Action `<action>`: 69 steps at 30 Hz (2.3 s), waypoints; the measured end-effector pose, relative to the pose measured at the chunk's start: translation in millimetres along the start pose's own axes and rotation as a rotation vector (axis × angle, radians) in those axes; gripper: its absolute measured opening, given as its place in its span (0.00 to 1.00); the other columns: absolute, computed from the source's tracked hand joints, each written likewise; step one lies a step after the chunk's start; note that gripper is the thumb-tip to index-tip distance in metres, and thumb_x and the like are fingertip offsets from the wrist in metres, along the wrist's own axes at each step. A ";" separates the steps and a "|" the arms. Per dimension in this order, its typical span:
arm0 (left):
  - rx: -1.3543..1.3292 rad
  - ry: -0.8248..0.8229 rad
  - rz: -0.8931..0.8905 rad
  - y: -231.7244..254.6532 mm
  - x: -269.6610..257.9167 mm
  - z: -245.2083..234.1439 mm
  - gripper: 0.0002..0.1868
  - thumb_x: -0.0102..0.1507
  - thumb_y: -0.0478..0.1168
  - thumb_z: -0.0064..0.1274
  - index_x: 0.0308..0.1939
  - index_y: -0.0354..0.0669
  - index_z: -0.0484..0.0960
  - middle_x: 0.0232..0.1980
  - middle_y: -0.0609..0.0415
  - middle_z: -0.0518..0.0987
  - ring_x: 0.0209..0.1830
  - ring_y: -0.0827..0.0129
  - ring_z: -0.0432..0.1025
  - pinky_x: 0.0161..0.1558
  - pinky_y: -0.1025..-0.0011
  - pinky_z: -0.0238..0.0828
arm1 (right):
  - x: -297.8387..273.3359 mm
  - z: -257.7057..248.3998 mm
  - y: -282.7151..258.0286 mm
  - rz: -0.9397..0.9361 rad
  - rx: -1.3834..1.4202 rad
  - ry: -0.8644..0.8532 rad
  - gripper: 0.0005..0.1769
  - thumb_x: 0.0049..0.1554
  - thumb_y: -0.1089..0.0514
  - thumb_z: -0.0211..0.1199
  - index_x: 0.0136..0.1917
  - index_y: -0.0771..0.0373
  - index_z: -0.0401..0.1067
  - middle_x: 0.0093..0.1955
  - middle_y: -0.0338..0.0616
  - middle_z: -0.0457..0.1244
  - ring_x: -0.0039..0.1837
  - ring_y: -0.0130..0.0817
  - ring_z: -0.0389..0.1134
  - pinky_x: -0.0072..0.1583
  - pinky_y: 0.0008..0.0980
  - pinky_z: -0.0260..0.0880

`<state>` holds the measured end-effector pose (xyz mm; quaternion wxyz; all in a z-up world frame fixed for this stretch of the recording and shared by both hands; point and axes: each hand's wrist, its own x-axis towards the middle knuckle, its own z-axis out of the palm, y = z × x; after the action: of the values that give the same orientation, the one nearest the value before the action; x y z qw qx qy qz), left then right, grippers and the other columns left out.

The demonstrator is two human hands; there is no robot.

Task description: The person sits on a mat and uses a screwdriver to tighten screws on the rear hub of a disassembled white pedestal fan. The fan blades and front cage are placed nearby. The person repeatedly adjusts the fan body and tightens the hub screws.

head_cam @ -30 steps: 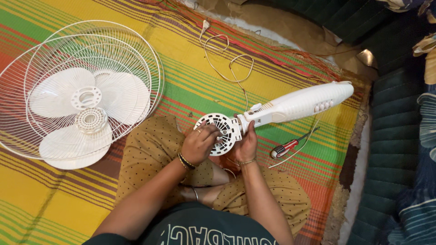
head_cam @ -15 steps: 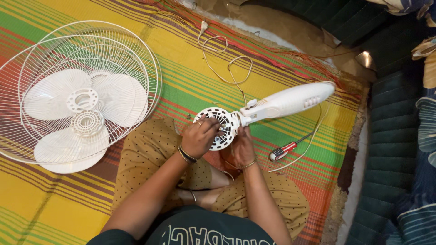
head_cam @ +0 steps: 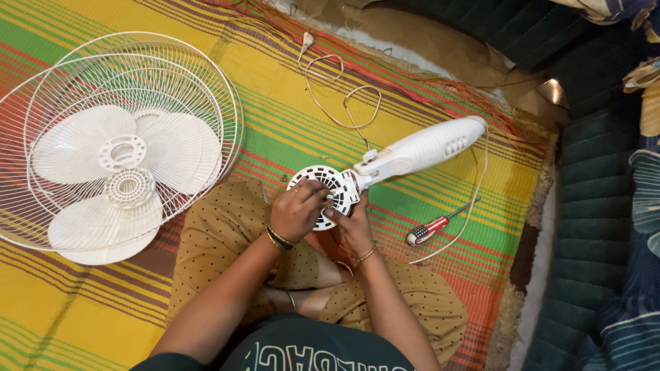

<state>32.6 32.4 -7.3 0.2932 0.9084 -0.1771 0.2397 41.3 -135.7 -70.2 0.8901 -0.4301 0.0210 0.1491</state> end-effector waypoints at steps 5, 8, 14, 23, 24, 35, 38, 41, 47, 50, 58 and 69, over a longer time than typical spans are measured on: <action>-0.062 -0.082 -0.107 -3.3 -13.2 1.6 0.13 0.62 0.39 0.59 0.50 0.45 0.83 0.56 0.54 0.79 0.48 0.57 0.76 0.50 0.61 0.73 | -3.8 1.5 4.7 -0.047 -0.009 -0.028 0.55 0.49 0.77 0.65 0.81 0.58 0.40 0.68 0.45 0.58 0.68 0.37 0.64 0.66 0.36 0.70; 0.036 -0.109 -0.124 -3.2 -17.7 1.7 0.26 0.61 0.48 0.59 0.61 0.49 0.75 0.67 0.51 0.71 0.67 0.53 0.66 0.64 0.51 0.61 | -6.6 -0.9 5.5 -0.058 -0.087 -0.047 0.55 0.51 0.75 0.66 0.83 0.61 0.39 0.70 0.49 0.58 0.68 0.38 0.64 0.65 0.38 0.71; 0.134 -0.382 -0.175 0.2 -1.0 -10.0 0.68 0.42 0.72 0.67 0.75 0.46 0.49 0.78 0.41 0.52 0.79 0.49 0.46 0.70 0.38 0.40 | -15.0 2.7 -2.5 0.066 -0.281 0.076 0.63 0.48 0.67 0.69 0.85 0.57 0.32 0.74 0.50 0.55 0.66 0.41 0.62 0.44 0.39 0.65; 0.052 -0.289 -0.106 -5.2 -6.7 -10.4 0.68 0.41 0.68 0.68 0.77 0.44 0.54 0.76 0.41 0.59 0.77 0.47 0.54 0.71 0.48 0.52 | -14.5 -7.5 20.0 -0.094 -0.208 0.023 0.69 0.46 0.51 0.77 0.83 0.61 0.30 0.77 0.52 0.50 0.75 0.45 0.56 0.71 0.44 0.62; 0.058 -0.266 -0.096 -5.9 -8.7 -9.6 0.67 0.42 0.67 0.68 0.76 0.43 0.55 0.75 0.41 0.60 0.76 0.47 0.55 0.71 0.47 0.52 | -13.0 -13.1 27.5 -0.149 -0.276 0.020 0.69 0.48 0.47 0.75 0.84 0.61 0.29 0.78 0.53 0.50 0.76 0.45 0.56 0.72 0.44 0.61; 0.073 -0.239 -0.040 -9.5 -17.6 -11.2 0.62 0.44 0.65 0.65 0.76 0.42 0.57 0.76 0.40 0.59 0.76 0.46 0.55 0.69 0.47 0.54 | -7.8 -30.1 50.6 -0.058 -0.339 -0.057 0.61 0.52 0.36 0.68 0.84 0.60 0.37 0.79 0.53 0.52 0.77 0.46 0.56 0.73 0.43 0.61; 0.088 -0.234 -0.026 -8.7 -16.7 -10.9 0.62 0.43 0.64 0.65 0.75 0.43 0.57 0.76 0.40 0.59 0.77 0.47 0.54 0.67 0.48 0.55 | -14.7 -20.7 44.6 -0.075 -0.266 -0.063 0.62 0.51 0.38 0.69 0.84 0.56 0.36 0.79 0.48 0.50 0.77 0.42 0.54 0.73 0.42 0.60; 0.077 -0.219 -0.018 -8.1 -18.5 -12.7 0.62 0.43 0.65 0.66 0.75 0.44 0.57 0.76 0.40 0.59 0.77 0.47 0.54 0.67 0.47 0.55 | -10.5 -12.8 37.9 -0.020 -0.184 -0.028 0.57 0.52 0.42 0.70 0.83 0.57 0.41 0.78 0.46 0.52 0.76 0.40 0.57 0.72 0.41 0.61; 0.082 -0.216 -0.011 -10.4 -20.4 -10.0 0.60 0.43 0.65 0.66 0.74 0.45 0.60 0.76 0.41 0.60 0.77 0.47 0.55 0.67 0.46 0.55 | 0.0 10.2 21.8 -0.048 0.149 0.156 0.40 0.57 0.45 0.67 0.75 0.65 0.59 0.66 0.47 0.64 0.66 0.39 0.67 0.65 0.39 0.70; 0.062 -0.172 0.028 -12.3 -19.6 -8.6 0.60 0.44 0.66 0.66 0.73 0.45 0.60 0.76 0.38 0.60 0.76 0.45 0.56 0.68 0.44 0.54 | 6.8 9.7 28.5 -0.123 0.083 0.263 0.34 0.55 0.50 0.68 0.69 0.68 0.64 0.60 0.48 0.67 0.59 0.37 0.71 0.62 0.37 0.72; 0.047 -0.168 0.042 -8.7 -22.1 -7.8 0.58 0.45 0.67 0.65 0.73 0.45 0.62 0.75 0.37 0.61 0.76 0.43 0.57 0.68 0.44 0.55 | 23.8 -20.2 48.7 -0.220 0.074 0.321 0.25 0.54 0.58 0.67 0.61 0.74 0.66 0.53 0.52 0.68 0.51 0.37 0.72 0.55 0.35 0.74; 0.100 -0.204 0.023 -4.5 -17.7 -12.2 0.48 0.45 0.65 0.67 0.64 0.50 0.74 0.75 0.37 0.61 0.76 0.45 0.55 0.66 0.46 0.55 | 6.9 -3.2 32.4 -0.161 0.173 0.247 0.27 0.59 0.50 0.62 0.66 0.66 0.65 0.58 0.47 0.67 0.58 0.36 0.71 0.60 0.38 0.72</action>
<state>16.0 46.6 -10.2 0.2250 0.9395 -0.2043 0.1580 39.1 -117.5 -97.9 0.9235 -0.3673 0.1086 0.0210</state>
